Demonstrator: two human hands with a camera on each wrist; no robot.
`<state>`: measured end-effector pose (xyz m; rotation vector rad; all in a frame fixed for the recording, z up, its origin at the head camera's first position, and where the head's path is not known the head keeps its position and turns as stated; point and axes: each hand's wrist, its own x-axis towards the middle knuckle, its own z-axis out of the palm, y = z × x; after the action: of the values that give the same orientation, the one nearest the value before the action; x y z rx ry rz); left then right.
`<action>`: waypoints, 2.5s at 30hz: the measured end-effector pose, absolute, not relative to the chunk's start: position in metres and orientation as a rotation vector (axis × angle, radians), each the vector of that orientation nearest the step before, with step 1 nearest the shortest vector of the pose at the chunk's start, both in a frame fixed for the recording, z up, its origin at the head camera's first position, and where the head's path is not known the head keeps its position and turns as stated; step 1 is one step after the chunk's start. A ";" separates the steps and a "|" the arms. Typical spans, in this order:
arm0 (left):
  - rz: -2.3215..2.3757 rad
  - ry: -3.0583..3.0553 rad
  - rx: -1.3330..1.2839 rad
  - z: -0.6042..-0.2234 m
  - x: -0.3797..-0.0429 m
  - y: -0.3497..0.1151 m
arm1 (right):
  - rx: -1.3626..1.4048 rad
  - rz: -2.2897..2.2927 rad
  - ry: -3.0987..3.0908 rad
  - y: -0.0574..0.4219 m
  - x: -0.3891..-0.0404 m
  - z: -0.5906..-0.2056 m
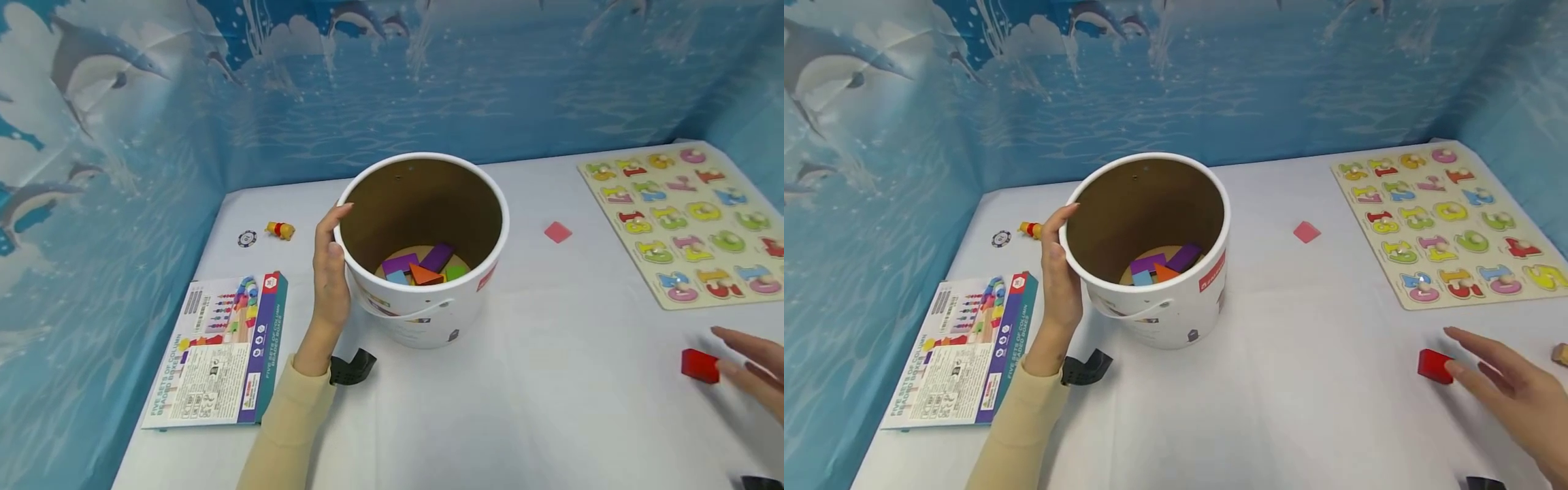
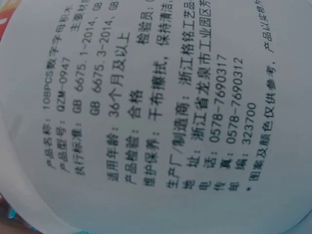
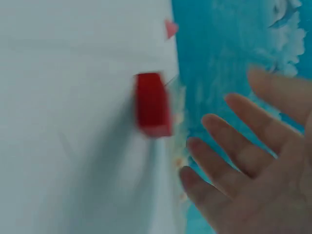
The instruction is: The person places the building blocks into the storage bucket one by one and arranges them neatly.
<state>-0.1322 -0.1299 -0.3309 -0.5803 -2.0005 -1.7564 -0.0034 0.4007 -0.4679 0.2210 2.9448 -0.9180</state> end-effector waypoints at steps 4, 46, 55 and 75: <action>-1.759 -2.005 -0.569 -0.332 -0.132 -0.131 | 0.161 -0.857 2.875 0.373 0.003 -0.461; -1.725 -2.014 -0.581 -0.334 -0.133 -0.131 | -1.124 -1.889 1.983 0.113 -0.127 -0.228; -1.740 -2.020 -0.570 -0.334 -0.132 -0.132 | -0.987 -1.583 2.123 0.087 -0.168 -0.225; -1.730 -2.005 -0.617 -0.333 -0.134 -0.132 | -1.402 -0.831 2.446 0.074 -0.180 -0.231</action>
<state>-0.1340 -0.1317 -0.3328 -0.6173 -2.0055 -1.7297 -0.1803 0.0742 -0.2312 -1.4016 2.4459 -0.8310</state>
